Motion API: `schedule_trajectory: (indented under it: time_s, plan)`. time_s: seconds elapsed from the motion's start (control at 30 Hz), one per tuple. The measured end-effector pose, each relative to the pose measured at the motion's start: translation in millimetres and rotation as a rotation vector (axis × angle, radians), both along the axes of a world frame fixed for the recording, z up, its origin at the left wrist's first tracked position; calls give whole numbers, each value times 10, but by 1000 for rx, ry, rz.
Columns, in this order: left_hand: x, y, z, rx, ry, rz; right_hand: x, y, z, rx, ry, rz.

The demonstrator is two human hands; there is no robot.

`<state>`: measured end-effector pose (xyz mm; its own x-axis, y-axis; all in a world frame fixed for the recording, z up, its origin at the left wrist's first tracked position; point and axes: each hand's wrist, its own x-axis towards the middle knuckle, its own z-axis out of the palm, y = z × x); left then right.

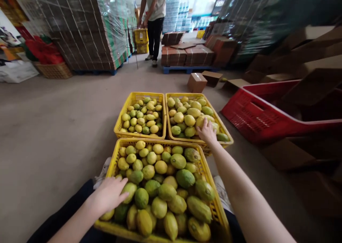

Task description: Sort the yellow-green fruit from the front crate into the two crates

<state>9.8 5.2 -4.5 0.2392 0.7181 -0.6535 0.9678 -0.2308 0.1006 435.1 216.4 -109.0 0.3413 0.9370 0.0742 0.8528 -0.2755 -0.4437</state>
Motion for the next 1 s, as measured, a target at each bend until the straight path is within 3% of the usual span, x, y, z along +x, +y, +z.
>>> schedule_trajectory:
  time_s: [0.13, 0.3, 0.43, 0.63, 0.7, 0.87, 1.0]
  plan:
    - [-10, 0, 9, 2, -28, 24, -18, -23, -104, -38, 72, -38]
    - [-106, -14, -53, 34, -109, 13, -108, -246, -9, -107, 44, 7]
    - [-180, -6, -43, 68, -123, -30, -325, -682, 51, -127, 16, 85]
    - [-231, -50, 66, 63, -88, -86, -786, -1521, 76, -197, -80, 435]
    - [-234, -84, 77, 42, -106, -84, -988, -1680, 60, -214, -71, 472]
    - [-274, -141, 47, 6, -143, -72, -1422, -1651, 12, -224, 43, 341]
    - [-378, -122, 35, 22, -123, -24, -1537, -1518, 43, -175, 210, 223]
